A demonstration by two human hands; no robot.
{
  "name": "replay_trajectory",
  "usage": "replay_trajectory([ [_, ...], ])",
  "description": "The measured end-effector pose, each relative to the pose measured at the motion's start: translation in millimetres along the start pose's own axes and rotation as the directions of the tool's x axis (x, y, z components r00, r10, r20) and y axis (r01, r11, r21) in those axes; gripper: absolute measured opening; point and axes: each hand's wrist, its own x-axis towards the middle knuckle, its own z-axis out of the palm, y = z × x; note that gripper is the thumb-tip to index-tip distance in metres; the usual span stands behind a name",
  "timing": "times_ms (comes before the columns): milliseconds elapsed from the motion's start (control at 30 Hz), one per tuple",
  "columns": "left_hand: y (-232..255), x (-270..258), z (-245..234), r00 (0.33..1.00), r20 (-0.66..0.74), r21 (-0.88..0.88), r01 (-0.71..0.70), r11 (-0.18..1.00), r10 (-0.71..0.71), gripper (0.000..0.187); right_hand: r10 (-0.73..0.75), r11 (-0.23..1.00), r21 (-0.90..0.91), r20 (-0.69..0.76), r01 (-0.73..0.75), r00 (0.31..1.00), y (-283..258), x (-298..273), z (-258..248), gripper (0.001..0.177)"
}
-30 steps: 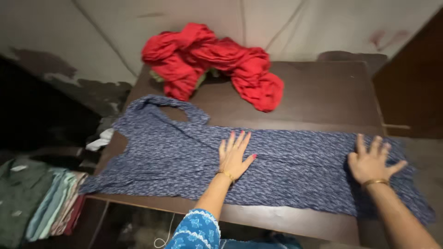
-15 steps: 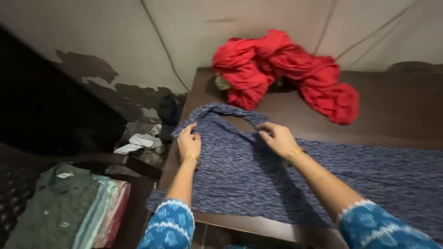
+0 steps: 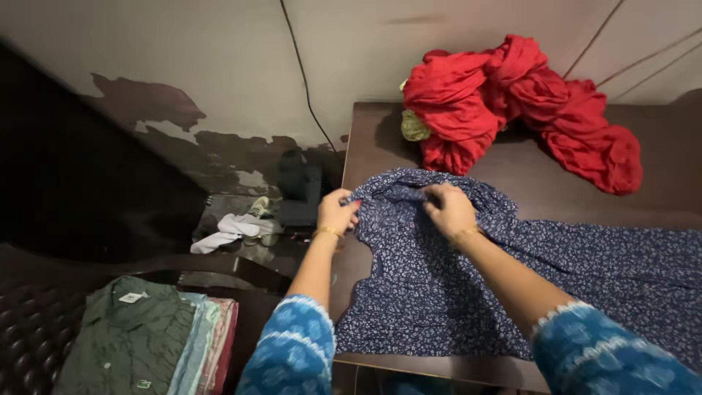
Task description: The person folds several garments on a table, including a blue patterned dress, a light green patterned top, and a maroon top. Each item is smoothed, folded into a compact rectangle, and placed on a stack on a nearby chair.
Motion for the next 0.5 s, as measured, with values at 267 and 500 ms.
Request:
replay_trajectory([
  [267, 14, -76, -66, 0.965, -0.097, 0.357, -0.194, 0.914, 0.242, 0.013, -0.483, 0.868, -0.027, 0.189, 0.496, 0.855, -10, -72, -10, 0.042],
  [500, 13, -83, -63, 0.991, -0.017, 0.184, -0.129, 0.974, 0.134, 0.020, -0.396, 0.909, -0.202, -0.152, 0.364, 0.906, 15, -22, 3, 0.055],
])
